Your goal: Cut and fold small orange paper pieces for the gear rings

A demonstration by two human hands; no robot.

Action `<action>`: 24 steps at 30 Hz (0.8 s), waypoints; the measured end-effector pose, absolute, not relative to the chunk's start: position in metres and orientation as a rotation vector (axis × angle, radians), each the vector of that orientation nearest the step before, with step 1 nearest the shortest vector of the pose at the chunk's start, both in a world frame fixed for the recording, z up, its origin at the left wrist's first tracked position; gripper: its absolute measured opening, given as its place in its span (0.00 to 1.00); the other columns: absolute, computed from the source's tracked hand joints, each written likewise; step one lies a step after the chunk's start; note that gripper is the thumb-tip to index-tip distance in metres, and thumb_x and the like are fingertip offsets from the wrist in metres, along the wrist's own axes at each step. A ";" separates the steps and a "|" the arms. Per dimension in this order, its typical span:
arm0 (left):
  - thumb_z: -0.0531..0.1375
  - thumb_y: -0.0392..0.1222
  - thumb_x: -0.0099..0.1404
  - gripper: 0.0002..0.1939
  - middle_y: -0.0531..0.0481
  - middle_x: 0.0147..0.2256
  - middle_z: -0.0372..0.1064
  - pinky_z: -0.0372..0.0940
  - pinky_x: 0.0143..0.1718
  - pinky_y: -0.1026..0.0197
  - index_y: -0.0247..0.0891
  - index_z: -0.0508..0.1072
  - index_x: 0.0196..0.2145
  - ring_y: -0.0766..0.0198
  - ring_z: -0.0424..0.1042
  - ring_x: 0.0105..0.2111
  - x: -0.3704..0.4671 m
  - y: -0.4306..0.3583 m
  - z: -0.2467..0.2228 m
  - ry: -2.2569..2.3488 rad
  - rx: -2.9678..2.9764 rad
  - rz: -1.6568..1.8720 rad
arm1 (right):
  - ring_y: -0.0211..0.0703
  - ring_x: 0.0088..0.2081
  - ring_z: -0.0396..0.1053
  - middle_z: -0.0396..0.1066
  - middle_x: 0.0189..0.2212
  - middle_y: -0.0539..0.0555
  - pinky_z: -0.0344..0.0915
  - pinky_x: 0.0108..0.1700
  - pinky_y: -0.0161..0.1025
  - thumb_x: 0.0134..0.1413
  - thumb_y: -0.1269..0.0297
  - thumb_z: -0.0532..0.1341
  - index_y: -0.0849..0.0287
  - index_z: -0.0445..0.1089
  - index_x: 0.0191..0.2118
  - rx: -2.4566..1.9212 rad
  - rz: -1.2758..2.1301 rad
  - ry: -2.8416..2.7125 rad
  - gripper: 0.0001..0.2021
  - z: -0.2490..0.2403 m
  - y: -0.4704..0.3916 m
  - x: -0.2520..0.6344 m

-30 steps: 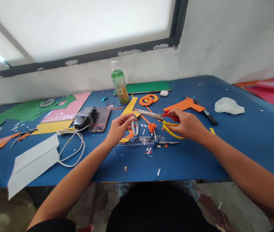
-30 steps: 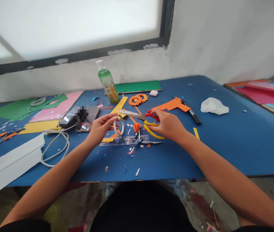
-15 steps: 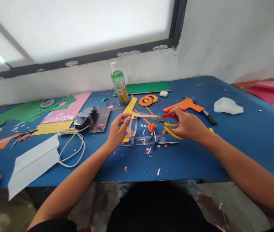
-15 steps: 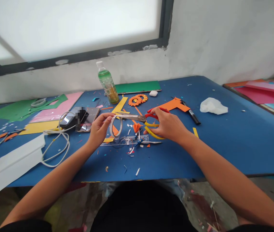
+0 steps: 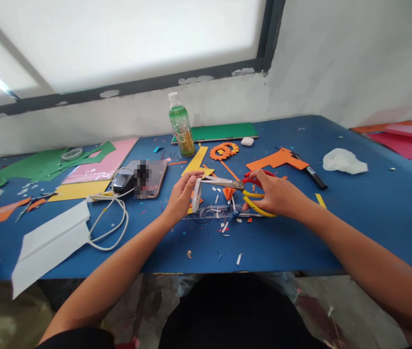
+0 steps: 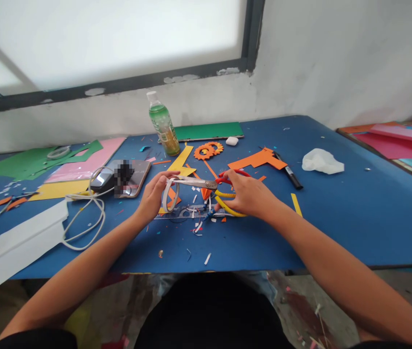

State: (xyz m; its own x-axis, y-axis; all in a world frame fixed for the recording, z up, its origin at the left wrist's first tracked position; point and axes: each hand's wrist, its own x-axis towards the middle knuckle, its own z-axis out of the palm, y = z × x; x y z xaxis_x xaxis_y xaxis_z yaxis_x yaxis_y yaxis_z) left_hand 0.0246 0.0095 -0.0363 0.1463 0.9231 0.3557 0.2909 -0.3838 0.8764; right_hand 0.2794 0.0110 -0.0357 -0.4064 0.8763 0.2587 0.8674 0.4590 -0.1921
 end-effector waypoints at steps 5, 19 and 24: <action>0.47 0.56 0.65 0.23 0.46 0.42 0.72 0.59 0.48 0.58 0.36 0.71 0.42 0.58 0.68 0.44 0.025 0.013 -0.042 1.160 1.797 1.178 | 0.53 0.35 0.72 0.72 0.38 0.58 0.62 0.28 0.39 0.38 0.38 0.60 0.59 0.60 0.48 -1.471 0.094 -2.428 0.35 -0.034 0.012 0.281; 0.43 0.67 0.60 0.34 0.46 0.30 0.71 0.62 0.38 0.59 0.33 0.73 0.35 0.59 0.69 0.32 0.026 0.010 -0.042 1.205 1.705 1.085 | 0.51 0.36 0.72 0.72 0.38 0.55 0.66 0.34 0.41 0.37 0.42 0.63 0.56 0.61 0.48 -1.415 0.286 -2.426 0.33 -0.034 0.020 0.296; 0.44 0.70 0.57 0.36 0.48 0.24 0.67 0.60 0.26 0.62 0.32 0.71 0.33 0.62 0.65 0.24 0.027 0.007 -0.040 1.178 1.589 1.027 | 0.51 0.35 0.72 0.72 0.36 0.55 0.65 0.33 0.41 0.36 0.42 0.63 0.57 0.60 0.49 -1.436 0.311 -2.469 0.34 -0.031 0.015 0.291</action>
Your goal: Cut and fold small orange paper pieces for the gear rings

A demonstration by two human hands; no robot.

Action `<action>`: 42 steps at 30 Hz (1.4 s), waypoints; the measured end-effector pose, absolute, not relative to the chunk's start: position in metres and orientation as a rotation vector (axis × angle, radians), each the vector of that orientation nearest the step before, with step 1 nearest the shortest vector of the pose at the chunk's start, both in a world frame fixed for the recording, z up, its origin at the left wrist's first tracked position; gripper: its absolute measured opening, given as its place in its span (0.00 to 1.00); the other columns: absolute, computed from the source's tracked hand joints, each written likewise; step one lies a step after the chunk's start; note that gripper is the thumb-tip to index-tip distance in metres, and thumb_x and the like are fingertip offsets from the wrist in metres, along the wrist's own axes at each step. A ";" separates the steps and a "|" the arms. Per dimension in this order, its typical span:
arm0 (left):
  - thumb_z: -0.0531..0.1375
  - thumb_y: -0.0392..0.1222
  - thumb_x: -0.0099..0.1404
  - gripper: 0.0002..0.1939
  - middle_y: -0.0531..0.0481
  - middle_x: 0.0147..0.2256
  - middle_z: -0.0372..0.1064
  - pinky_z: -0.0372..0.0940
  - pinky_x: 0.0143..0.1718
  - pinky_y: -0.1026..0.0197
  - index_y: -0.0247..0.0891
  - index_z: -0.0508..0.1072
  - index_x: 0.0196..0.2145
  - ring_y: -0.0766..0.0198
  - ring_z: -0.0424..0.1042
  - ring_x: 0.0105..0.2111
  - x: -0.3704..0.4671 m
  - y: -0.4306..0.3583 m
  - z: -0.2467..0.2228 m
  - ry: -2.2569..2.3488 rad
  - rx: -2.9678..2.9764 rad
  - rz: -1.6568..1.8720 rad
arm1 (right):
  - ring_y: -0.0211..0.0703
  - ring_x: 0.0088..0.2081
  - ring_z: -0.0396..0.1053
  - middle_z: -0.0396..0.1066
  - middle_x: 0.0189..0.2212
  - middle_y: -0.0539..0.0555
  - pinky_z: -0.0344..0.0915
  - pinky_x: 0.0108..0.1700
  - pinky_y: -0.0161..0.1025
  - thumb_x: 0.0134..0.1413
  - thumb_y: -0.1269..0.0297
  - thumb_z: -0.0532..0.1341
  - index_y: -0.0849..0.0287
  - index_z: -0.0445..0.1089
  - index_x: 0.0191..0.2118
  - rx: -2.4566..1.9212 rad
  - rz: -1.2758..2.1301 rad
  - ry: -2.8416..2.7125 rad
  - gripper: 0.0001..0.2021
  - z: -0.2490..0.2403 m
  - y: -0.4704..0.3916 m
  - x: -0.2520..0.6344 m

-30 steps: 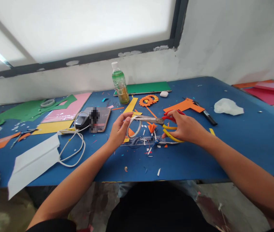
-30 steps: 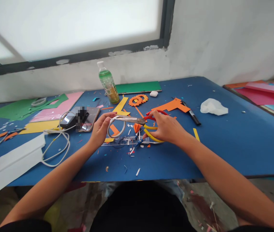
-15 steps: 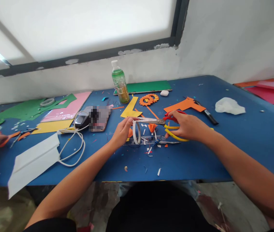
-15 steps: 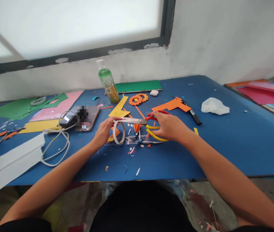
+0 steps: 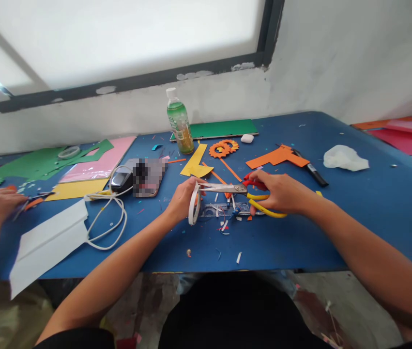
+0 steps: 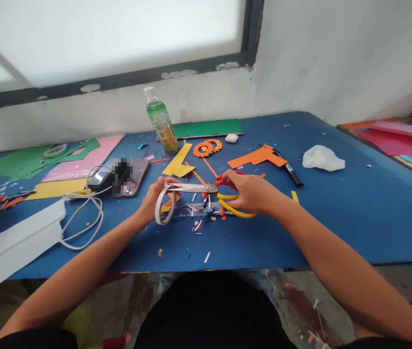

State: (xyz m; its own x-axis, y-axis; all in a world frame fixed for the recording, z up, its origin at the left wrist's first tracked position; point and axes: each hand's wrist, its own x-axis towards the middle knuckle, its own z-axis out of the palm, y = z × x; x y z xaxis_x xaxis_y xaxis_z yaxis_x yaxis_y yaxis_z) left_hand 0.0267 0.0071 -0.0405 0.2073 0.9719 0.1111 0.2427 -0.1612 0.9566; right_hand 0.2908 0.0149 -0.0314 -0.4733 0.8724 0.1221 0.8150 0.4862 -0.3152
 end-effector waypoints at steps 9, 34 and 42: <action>0.43 0.65 0.60 0.31 0.48 0.25 0.67 0.59 0.33 0.61 0.34 0.69 0.27 0.63 0.65 0.27 0.024 0.009 -0.035 1.140 1.734 1.026 | 0.46 0.30 0.69 0.71 0.29 0.51 0.61 0.29 0.37 0.29 0.41 0.66 0.57 0.63 0.45 -1.415 0.430 -2.448 0.35 -0.026 0.012 0.290; 0.48 0.65 0.57 0.28 0.57 0.15 0.48 0.45 0.20 0.63 0.39 0.53 0.15 0.70 0.49 0.18 0.023 0.006 -0.042 0.953 1.744 0.933 | 0.43 0.27 0.67 0.70 0.26 0.49 0.58 0.26 0.35 0.32 0.46 0.66 0.56 0.64 0.43 -1.268 0.562 -2.499 0.30 -0.028 0.009 0.285; 0.54 0.58 0.56 0.25 0.57 0.15 0.43 0.43 0.20 0.62 0.39 0.51 0.14 0.70 0.46 0.17 0.021 0.009 -0.045 0.924 1.610 0.943 | 0.43 0.27 0.68 0.70 0.26 0.50 0.57 0.27 0.34 0.34 0.44 0.65 0.57 0.63 0.44 -1.288 0.488 -2.492 0.32 -0.031 0.008 0.279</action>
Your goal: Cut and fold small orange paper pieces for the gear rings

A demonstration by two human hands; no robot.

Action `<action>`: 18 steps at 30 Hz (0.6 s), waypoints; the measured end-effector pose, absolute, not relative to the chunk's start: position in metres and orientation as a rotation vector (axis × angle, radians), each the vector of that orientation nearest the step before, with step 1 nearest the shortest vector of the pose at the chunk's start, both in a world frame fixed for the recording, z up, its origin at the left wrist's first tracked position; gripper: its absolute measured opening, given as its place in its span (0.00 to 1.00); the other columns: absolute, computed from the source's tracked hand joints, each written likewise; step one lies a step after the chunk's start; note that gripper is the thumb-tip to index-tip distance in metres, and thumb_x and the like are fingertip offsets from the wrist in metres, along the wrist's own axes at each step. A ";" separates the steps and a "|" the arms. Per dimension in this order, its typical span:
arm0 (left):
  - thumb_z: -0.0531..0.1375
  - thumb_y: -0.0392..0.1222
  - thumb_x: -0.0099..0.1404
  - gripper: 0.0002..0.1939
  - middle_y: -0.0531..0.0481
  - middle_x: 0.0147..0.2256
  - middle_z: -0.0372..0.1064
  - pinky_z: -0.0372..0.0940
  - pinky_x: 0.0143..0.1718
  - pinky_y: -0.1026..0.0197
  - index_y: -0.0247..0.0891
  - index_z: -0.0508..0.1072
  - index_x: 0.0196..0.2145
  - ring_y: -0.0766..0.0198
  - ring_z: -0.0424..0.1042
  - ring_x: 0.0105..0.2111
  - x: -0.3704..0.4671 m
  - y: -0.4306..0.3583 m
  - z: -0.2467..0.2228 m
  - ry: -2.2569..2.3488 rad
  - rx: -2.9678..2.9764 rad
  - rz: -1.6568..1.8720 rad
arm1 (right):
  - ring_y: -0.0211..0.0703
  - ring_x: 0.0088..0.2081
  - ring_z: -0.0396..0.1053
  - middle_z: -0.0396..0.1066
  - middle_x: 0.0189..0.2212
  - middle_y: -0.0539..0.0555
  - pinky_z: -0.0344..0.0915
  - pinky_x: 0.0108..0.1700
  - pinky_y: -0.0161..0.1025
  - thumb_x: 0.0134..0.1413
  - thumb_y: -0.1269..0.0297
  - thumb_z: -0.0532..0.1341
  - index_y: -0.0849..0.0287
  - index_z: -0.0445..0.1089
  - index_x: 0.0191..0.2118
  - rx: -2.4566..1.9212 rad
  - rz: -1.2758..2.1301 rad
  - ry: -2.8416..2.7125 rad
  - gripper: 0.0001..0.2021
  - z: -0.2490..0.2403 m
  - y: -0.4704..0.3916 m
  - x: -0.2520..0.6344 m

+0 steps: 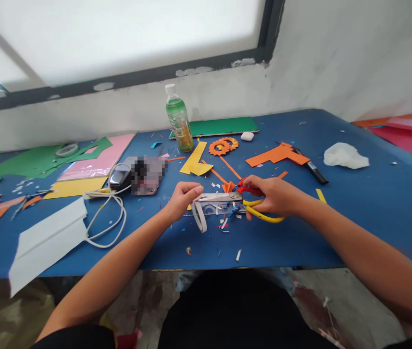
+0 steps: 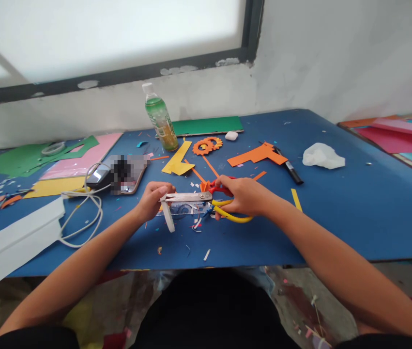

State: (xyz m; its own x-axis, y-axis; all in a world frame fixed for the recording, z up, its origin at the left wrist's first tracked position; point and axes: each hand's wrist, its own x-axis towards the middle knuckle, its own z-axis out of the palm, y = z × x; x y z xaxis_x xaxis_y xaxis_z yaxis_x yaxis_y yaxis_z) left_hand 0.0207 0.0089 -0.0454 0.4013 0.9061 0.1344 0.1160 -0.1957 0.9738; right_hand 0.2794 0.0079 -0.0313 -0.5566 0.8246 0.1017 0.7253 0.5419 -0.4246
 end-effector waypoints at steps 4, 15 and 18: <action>0.52 0.56 0.57 0.24 0.57 0.15 0.43 0.43 0.20 0.62 0.39 0.51 0.14 0.70 0.45 0.17 0.023 0.009 -0.045 0.918 1.561 0.968 | 0.44 0.28 0.70 0.71 0.28 0.51 0.58 0.27 0.34 0.36 0.43 0.64 0.56 0.63 0.45 -1.269 0.400 -2.502 0.31 -0.035 0.010 0.283; 0.55 0.58 0.54 0.25 0.57 0.17 0.41 0.43 0.21 0.62 0.39 0.48 0.15 0.70 0.44 0.19 0.024 0.002 -0.037 0.874 1.650 0.942 | 0.42 0.26 0.69 0.72 0.29 0.50 0.59 0.26 0.35 0.40 0.47 0.62 0.55 0.64 0.45 -1.211 0.274 -2.483 0.26 -0.037 0.010 0.286; 0.56 0.58 0.53 0.25 0.57 0.18 0.42 0.44 0.22 0.62 0.39 0.49 0.15 0.70 0.45 0.19 0.025 0.001 -0.035 0.841 1.653 0.922 | 0.41 0.26 0.68 0.72 0.29 0.52 0.59 0.26 0.35 0.40 0.49 0.63 0.57 0.65 0.44 -1.187 0.220 -2.484 0.25 -0.034 0.010 0.288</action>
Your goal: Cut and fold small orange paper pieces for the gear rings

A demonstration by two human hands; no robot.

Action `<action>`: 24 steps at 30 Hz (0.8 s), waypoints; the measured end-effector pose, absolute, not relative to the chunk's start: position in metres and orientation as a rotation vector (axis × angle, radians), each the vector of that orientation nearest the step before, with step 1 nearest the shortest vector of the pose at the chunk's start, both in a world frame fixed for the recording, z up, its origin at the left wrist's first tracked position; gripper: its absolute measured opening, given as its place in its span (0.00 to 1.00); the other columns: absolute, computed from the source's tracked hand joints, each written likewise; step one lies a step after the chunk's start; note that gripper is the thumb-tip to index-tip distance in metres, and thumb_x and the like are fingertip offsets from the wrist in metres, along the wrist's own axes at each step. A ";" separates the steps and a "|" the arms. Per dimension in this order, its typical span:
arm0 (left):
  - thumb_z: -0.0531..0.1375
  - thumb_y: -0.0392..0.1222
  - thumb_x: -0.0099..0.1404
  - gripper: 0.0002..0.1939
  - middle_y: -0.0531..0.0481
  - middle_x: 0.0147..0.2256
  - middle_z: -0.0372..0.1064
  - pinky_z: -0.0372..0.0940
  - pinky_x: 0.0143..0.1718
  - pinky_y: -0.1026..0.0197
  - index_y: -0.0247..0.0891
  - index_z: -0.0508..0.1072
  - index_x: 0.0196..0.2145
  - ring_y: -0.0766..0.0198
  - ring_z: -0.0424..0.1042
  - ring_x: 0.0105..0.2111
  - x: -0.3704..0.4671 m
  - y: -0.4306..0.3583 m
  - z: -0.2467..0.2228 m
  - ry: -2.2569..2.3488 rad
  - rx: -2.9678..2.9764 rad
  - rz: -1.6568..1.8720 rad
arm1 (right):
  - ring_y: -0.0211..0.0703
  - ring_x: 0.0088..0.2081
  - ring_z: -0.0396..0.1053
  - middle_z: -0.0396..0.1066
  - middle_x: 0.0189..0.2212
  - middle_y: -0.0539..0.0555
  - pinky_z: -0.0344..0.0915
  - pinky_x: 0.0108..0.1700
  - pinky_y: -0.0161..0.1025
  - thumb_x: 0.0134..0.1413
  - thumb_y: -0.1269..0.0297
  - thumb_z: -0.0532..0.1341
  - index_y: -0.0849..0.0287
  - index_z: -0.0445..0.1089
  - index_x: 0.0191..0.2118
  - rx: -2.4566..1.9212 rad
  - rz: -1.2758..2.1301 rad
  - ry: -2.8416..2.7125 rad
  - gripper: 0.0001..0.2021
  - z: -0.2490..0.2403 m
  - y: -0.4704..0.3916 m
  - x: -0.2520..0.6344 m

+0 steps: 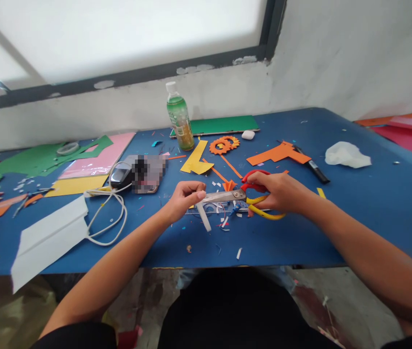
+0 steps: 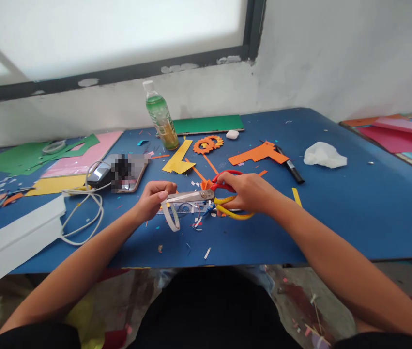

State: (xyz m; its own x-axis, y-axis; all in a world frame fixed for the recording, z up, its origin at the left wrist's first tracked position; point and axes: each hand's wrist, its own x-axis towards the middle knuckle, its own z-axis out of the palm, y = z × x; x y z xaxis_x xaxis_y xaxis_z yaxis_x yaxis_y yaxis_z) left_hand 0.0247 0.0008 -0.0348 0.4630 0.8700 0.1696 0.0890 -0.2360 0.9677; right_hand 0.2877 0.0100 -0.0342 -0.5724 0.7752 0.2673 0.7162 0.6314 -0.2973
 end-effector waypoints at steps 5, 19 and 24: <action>0.55 0.56 0.56 0.24 0.57 0.18 0.41 0.46 0.22 0.61 0.39 0.49 0.16 0.69 0.45 0.19 0.025 -0.001 -0.036 0.824 1.649 0.914 | 0.41 0.23 0.67 0.72 0.27 0.52 0.59 0.26 0.35 0.41 0.53 0.64 0.58 0.67 0.42 -1.159 0.035 -2.517 0.22 -0.028 0.008 0.290; 0.47 0.54 0.61 0.22 0.55 0.17 0.46 0.47 0.24 0.61 0.39 0.52 0.15 0.67 0.47 0.20 0.027 -0.003 -0.034 0.866 1.712 0.997 | 0.43 0.22 0.66 0.71 0.21 0.54 0.54 0.24 0.36 0.47 0.48 0.59 0.59 0.72 0.39 -1.076 -0.235 -2.536 0.20 -0.028 0.006 0.291; 0.45 0.55 0.61 0.23 0.55 0.16 0.46 0.47 0.23 0.60 0.39 0.53 0.15 0.67 0.48 0.19 0.028 -0.004 -0.031 0.874 1.734 1.012 | 0.41 0.20 0.64 0.71 0.20 0.54 0.52 0.23 0.36 0.48 0.47 0.59 0.58 0.73 0.37 -1.085 -0.255 -2.560 0.19 -0.027 0.006 0.291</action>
